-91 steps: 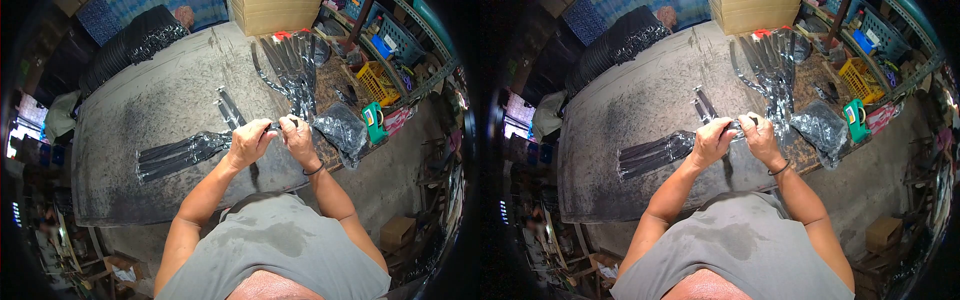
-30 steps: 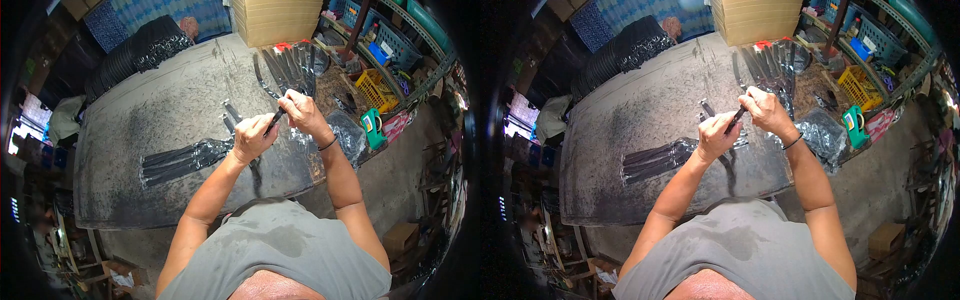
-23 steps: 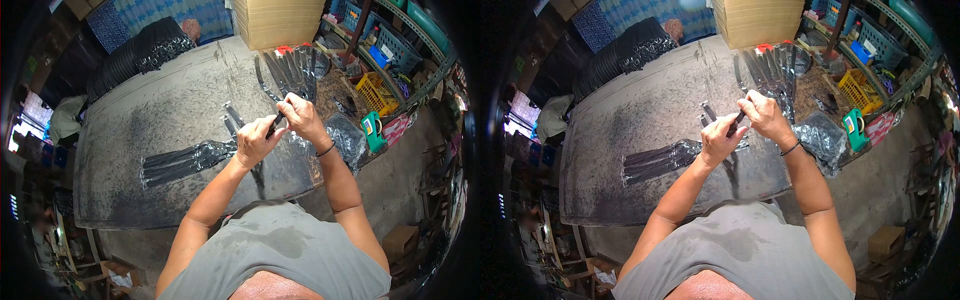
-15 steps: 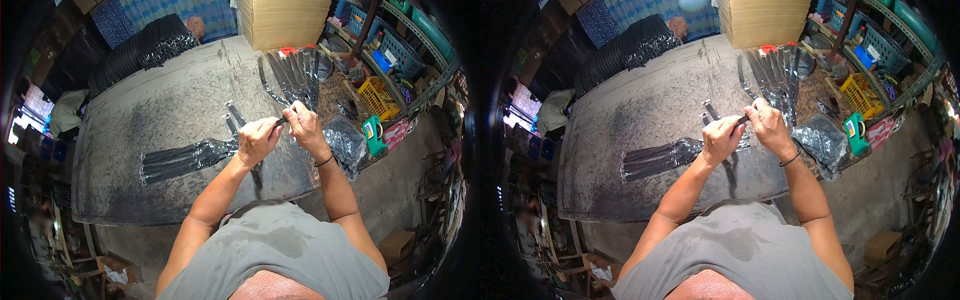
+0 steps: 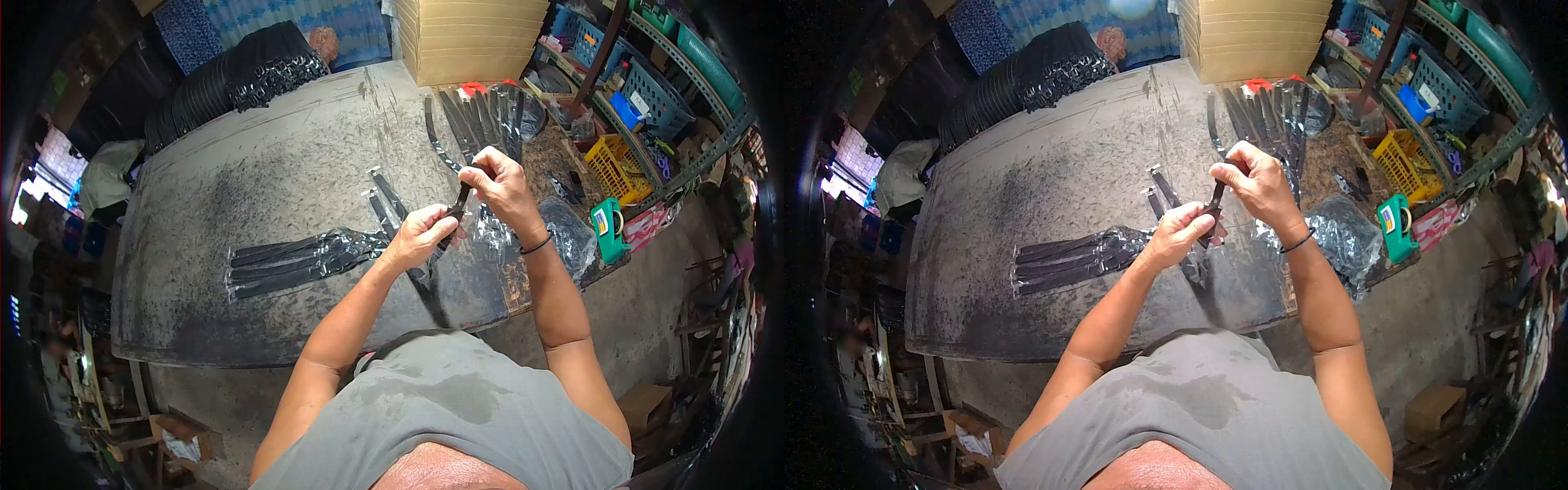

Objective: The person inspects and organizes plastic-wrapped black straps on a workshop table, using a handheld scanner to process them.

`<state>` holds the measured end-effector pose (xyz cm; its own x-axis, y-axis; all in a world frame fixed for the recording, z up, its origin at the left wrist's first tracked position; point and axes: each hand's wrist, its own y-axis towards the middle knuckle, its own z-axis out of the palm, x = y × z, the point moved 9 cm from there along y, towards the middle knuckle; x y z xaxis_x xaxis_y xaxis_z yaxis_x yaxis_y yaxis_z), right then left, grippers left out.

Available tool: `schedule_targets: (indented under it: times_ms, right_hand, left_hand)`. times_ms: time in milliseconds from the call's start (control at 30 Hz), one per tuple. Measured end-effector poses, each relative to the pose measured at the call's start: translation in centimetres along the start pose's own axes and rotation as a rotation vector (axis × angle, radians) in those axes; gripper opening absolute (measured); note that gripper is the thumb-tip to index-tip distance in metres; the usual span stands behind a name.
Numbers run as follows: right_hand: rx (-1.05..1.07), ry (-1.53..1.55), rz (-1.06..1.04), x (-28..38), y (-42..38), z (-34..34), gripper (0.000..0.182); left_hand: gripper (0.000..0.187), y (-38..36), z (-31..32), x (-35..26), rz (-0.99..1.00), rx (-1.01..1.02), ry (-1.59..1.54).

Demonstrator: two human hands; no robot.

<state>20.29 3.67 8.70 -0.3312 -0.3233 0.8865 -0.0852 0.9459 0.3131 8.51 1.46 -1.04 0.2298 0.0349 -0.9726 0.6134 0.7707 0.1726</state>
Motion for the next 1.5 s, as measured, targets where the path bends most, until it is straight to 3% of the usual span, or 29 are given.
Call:
schedule_targets:
  times_ms: [300,367,467,533,567,600,633,767,900,967,1033,1067,1233,1367,1467,1500]
  right_hand:
    - [0.046,-0.162,-0.173,1.5,0.4,1.5,0.026]
    - [0.101,-0.168,-0.237,1.7,0.3,1.5,0.018]
    - [0.287,-0.159,-0.101,1.7,-0.2,2.1,0.012]
    - [0.244,-0.137,-0.157,2.4,-0.4,1.2,0.014]
    - [0.195,-0.115,-0.217,3.3,-0.5,0.5,0.016]
    - [0.175,0.030,-0.065,3.8,-0.8,0.0,0.014]
    - [0.132,-0.056,-0.158,4.0,-0.7,-0.9,0.013]
    - [0.140,0.136,-0.097,4.4,-0.7,-2.0,0.029]
    - [0.185,0.246,0.045,3.6,-0.6,-2.8,0.048]
    - [0.116,0.316,0.009,4.0,-0.7,-3.5,0.049]
    - [0.135,0.320,0.019,3.9,-0.4,-3.6,0.048]
    - [0.111,0.280,0.026,4.2,-0.5,-3.8,0.036]
    - [0.147,0.175,-0.051,4.7,-0.6,-3.0,0.011]
    - [0.110,0.004,-0.248,8.3,-1.1,-3.3,0.010]
    - [0.064,-0.187,-0.489,14.2,-2.5,-5.3,0.006]
    - [0.052,-0.217,-0.541,16.1,-3.0,-6.2,0.005]
  left_hand:
    - [0.024,1.7,-0.3,-1.4,0.043,-0.146,-0.260]
    - [0.025,2.1,-0.6,-1.4,0.045,-0.153,-0.289]
    - [0.027,2.1,-0.5,-1.7,0.012,-0.103,-0.238]
    - [0.028,1.9,0.9,-2.2,-0.084,0.011,-0.534]
    - [0.028,1.8,0.7,-2.9,-0.082,0.007,-0.539]
    - [0.027,1.7,1.1,-4.2,-0.026,0.100,-0.342]
    - [0.026,1.7,1.6,-5.0,0.029,0.190,-0.143]
    - [0.021,2.8,2.6,-5.4,0.068,0.257,-0.076]
    - [0.019,3.5,2.1,-6.6,0.073,0.200,-0.012]
    - [0.018,3.7,1.9,-6.3,0.071,0.162,-0.055]
    - [0.018,3.5,1.9,-6.2,0.076,0.172,0.051]
    - [0.018,3.6,1.9,-5.6,0.066,0.170,0.062]
    - [0.016,3.6,2.9,-5.7,0.090,0.125,0.091]
    - [0.021,3.2,3.7,-7.0,0.045,0.209,-0.106]
    - [0.053,1.5,6.3,-6.4,-0.158,0.643,0.030]
    - [0.050,1.0,7.0,-5.3,-0.183,0.749,0.101]
